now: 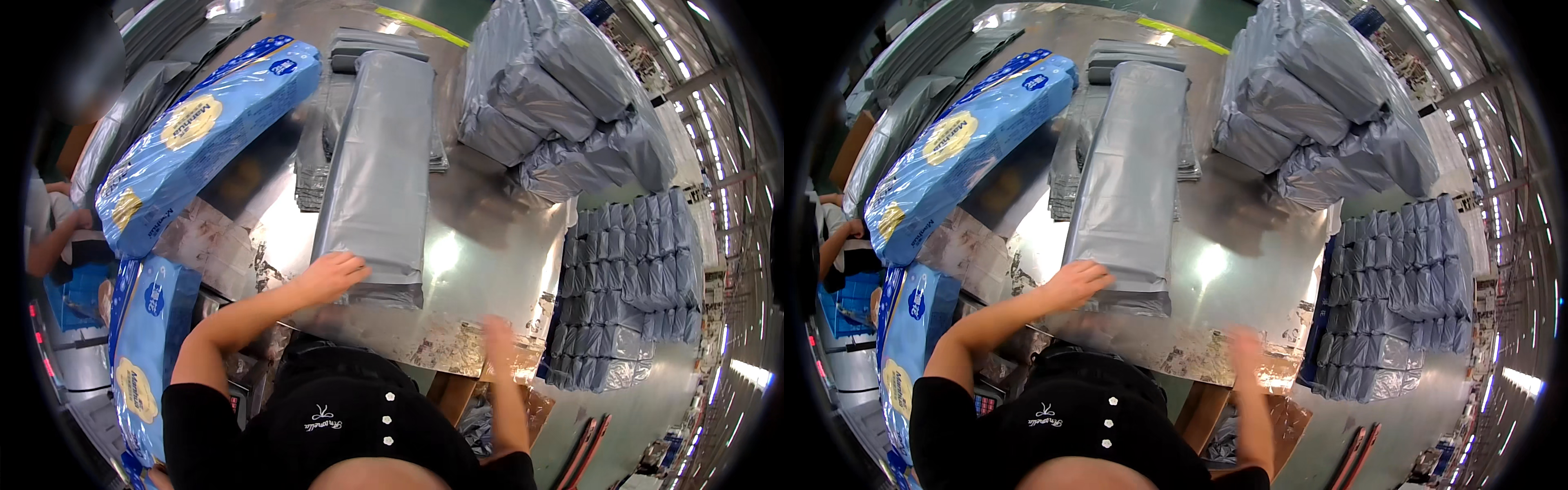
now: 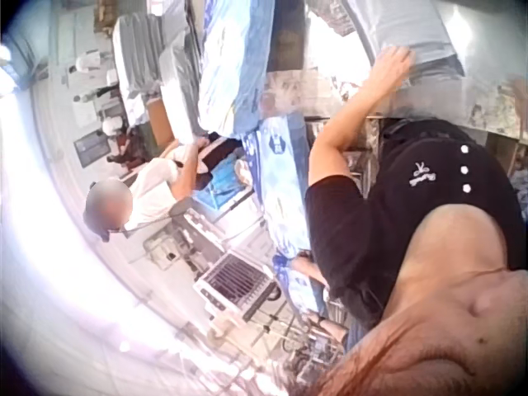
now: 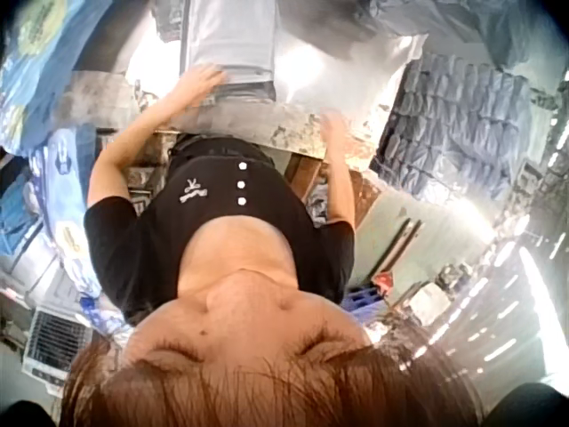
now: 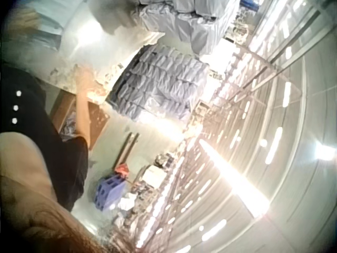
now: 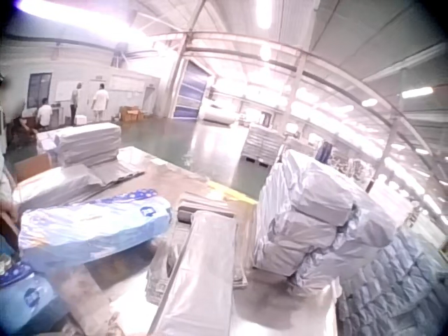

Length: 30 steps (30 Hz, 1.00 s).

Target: The person places packages of tissue paper into gray plastic mailer bags on a metal table. They fold the top of each bag closed and stack the sealed packages. Another person is visible in the background performing similar packaging tasks.

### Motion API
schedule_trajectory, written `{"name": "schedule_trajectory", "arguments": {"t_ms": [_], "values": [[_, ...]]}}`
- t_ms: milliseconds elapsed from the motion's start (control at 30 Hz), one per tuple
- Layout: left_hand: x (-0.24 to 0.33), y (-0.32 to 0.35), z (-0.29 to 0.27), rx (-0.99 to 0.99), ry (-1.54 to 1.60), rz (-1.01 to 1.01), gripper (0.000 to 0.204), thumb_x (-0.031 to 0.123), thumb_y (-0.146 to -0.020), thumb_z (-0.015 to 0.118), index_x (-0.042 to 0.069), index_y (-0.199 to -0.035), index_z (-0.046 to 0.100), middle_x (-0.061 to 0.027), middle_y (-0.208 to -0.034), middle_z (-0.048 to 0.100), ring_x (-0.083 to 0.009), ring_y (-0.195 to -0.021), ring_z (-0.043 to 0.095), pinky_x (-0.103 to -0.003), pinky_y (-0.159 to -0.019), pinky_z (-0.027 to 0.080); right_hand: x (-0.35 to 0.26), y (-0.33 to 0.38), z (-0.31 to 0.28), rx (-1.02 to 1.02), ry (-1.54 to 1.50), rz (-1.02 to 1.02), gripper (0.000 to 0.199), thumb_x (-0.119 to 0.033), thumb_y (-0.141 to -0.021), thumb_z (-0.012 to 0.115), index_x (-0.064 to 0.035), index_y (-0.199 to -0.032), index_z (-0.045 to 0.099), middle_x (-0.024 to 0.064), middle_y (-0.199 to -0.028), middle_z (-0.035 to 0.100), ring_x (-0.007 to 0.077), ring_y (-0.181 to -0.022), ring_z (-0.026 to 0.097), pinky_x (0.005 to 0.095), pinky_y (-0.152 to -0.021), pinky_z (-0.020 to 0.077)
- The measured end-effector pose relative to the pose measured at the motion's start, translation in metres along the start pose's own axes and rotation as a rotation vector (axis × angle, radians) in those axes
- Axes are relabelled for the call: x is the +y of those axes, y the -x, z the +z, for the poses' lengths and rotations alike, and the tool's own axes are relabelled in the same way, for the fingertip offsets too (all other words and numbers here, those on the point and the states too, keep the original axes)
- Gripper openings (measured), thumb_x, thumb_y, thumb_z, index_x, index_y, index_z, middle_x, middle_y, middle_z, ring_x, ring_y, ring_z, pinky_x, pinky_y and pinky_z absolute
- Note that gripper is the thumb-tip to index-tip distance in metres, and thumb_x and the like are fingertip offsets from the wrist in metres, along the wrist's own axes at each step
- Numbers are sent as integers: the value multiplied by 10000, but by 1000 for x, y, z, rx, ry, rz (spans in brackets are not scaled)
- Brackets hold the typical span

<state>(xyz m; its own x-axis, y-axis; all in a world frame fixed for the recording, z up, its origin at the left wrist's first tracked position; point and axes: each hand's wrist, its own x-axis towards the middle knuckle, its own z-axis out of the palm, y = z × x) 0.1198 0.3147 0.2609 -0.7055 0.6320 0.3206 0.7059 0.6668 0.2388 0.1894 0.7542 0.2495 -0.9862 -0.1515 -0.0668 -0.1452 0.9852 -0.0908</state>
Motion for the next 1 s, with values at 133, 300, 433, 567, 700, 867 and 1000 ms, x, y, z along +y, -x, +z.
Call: {"name": "schedule_trajectory", "arguments": {"t_ms": [133,300,433,567,700,867,1000], "values": [[-42,12,73,-80,-523,404,363,160,-786,537,67,-1133,587,-32,-1224,506,-173,-1101,481,-258,-837,424,-146,-40,48,-5,-522,-542,302,-49,-757,608,-74,-1058,608,129,-955,618,314,-901,597,406,-782,495],[-52,10,72,-21,-524,556,386,200,-815,494,90,-1175,577,-18,-1201,539,-153,-1067,502,-242,-849,432,-194,-53,59,182,-210,-729,333,-87,-708,639,-18,-1031,600,94,-961,570,282,-961,551,385,-798,473],[-57,16,59,-182,-337,536,296,225,-839,512,87,-1085,601,-48,-1098,583,-190,-909,565,-287,-787,479,-191,-83,102,151,45,-680,242,-94,-696,626,-29,-923,576,92,-879,532,263,-895,544,379,-756,470],[-70,33,35,-561,196,73,392,360,-881,552,36,-1096,601,-139,-1022,628,-304,-944,598,-380,-820,488,-186,-106,58,215,-229,-670,159,-82,-706,618,-41,-843,549,95,-836,506,266,-860,536,384,-741,466],[-69,37,-12,-480,556,-166,499,423,-794,664,79,-1149,595,-164,-1148,601,-347,-1067,567,-386,-895,468,-179,-127,38,281,-339,-652,205,-75,-690,648,-38,-868,554,101,-832,511,276,-838,542,378,-727,472],[-90,55,13,-206,581,-422,244,244,-824,689,25,-900,614,-117,-783,621,-229,-716,602,-341,-647,472,-177,-155,37,250,-462,-512,348,-56,-688,667,-51,-1010,537,96,-926,557,282,-844,545,381,-753,469],[-87,42,16,-2,780,-718,151,95,-840,668,-2,-768,579,-39,-572,518,-78,-549,461,-280,-510,398,-178,-131,16,214,-468,-321,522,-61,-680,696,-80,-1158,487,73,-1042,587,293,-943,527,440,-832,432]]}}
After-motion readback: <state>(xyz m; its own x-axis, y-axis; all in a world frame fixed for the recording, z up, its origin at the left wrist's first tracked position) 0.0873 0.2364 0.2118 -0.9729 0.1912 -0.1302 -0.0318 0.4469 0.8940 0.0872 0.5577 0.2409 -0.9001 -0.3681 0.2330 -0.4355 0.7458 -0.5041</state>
